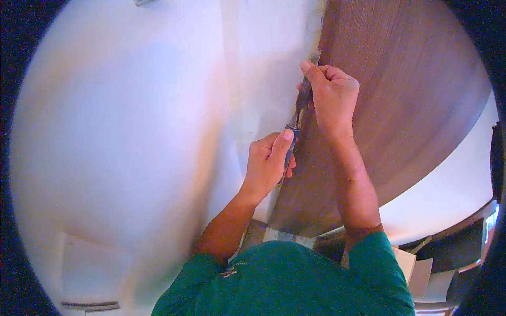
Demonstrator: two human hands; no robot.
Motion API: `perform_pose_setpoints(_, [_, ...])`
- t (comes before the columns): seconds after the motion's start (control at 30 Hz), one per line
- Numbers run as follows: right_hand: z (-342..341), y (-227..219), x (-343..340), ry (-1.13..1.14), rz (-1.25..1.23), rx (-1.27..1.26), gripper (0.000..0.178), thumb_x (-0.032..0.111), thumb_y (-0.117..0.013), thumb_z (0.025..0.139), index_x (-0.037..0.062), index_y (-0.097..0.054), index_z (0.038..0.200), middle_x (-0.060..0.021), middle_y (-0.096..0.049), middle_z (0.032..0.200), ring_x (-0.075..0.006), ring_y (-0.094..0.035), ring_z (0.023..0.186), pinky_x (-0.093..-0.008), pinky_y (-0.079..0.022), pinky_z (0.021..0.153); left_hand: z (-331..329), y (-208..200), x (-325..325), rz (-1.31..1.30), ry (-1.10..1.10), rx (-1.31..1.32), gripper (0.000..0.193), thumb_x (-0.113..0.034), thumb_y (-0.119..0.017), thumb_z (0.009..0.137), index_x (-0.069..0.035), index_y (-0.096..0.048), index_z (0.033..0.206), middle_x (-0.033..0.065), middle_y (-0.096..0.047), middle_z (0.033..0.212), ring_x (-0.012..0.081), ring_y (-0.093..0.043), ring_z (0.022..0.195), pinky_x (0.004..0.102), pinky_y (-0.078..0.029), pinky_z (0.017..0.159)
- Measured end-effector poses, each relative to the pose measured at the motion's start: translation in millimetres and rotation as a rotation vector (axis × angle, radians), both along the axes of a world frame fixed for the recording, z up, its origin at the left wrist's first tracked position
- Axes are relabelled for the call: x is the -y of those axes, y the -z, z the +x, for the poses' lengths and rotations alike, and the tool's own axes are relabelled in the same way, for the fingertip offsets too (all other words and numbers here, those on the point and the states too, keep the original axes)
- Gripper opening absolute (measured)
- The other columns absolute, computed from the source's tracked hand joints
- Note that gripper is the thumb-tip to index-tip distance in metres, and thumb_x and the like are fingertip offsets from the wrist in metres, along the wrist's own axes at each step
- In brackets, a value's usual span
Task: The person uses a chisel to scrape the edge of a wooden panel leaning against a wall and wipes the surface with a cloth.
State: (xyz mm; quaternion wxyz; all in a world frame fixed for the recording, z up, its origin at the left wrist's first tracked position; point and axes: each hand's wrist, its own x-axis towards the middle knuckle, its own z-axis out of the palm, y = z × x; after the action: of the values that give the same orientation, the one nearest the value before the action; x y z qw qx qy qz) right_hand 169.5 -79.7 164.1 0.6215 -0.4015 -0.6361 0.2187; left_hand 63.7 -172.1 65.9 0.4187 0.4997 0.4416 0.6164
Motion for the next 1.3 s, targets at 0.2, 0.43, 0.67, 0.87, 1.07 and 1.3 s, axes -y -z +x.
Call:
perform_pose_setpoints(0.2, [-21,-16,-12,-0.035,0.025,-0.106,0.035,0.029,-0.073,0.088,-0.0024,-0.071,0.072,-0.0094,-0.066,0.058,-0.0136,-0.060,0.049,-0.0324,-0.048,0.050,-15,-25,-5,-0.036,-0.028,0.026,0.048,-0.043,-0.053,0.102,0.000,-0.063,0.083,0.0052,-0.058,0.059,0.0123,-0.054,0.047,0.0281,-0.043,0.045])
perform_pose_setpoints(0.43, [-19,-18,-11,0.053,0.057,0.004,0.035,0.028,-0.075,0.086,-0.0035,-0.071,0.073,-0.0081,-0.066,0.058,-0.0143,-0.060,0.050,-0.0327,-0.048,0.050,-17,-21,-5,-0.047,-0.008,0.015,0.049,-0.045,-0.052,0.101,0.000,-0.064,0.086,0.0057,-0.058,0.059,0.0125,-0.055,0.047,0.0279,-0.042,0.044])
perform_pose_setpoints(0.67, [-18,-24,-17,0.058,0.051,0.068,0.031,0.026,-0.073,0.088,-0.0024,-0.071,0.075,-0.0051,-0.066,0.060,-0.0080,-0.054,0.051,-0.0273,-0.044,0.049,-19,-25,-9,-0.012,-0.023,-0.021,0.048,-0.047,-0.052,0.101,-0.001,-0.066,0.095,0.0047,-0.059,0.059,0.0119,-0.055,0.046,0.0277,-0.043,0.044])
perform_pose_setpoints(0.87, [-15,-8,-22,0.000,0.026,-0.030,0.036,0.030,-0.073,0.087,-0.0023,-0.072,0.072,-0.0114,-0.068,0.061,-0.0182,-0.065,0.053,-0.0351,-0.052,0.056,-13,-12,-15,-0.065,-0.006,0.017,0.052,-0.050,-0.051,0.100,-0.002,-0.062,0.083,0.0057,-0.059,0.060,0.0124,-0.055,0.047,0.0276,-0.042,0.044])
perform_pose_setpoints(1.07, [-20,-19,-25,0.060,0.047,-0.005,0.035,0.029,-0.072,0.087,-0.0025,-0.072,0.072,-0.0104,-0.068,0.061,-0.0171,-0.065,0.052,-0.0337,-0.051,0.054,-17,-27,-17,-0.021,-0.004,-0.012,0.052,-0.050,-0.053,0.099,-0.002,-0.061,0.083,0.0053,-0.058,0.060,0.0126,-0.055,0.047,0.0282,-0.042,0.044])
perform_pose_setpoints(1.3, [-28,-51,-22,-0.035,0.029,-0.129,0.035,0.028,-0.072,0.087,-0.0035,-0.071,0.072,-0.0101,-0.068,0.060,-0.0156,-0.063,0.051,-0.0327,-0.051,0.052,-25,-55,-15,-0.013,0.043,0.030,0.046,-0.044,-0.057,0.099,0.001,-0.064,0.098,0.0061,-0.061,0.066,0.0129,-0.057,0.051,0.0277,-0.044,0.047])
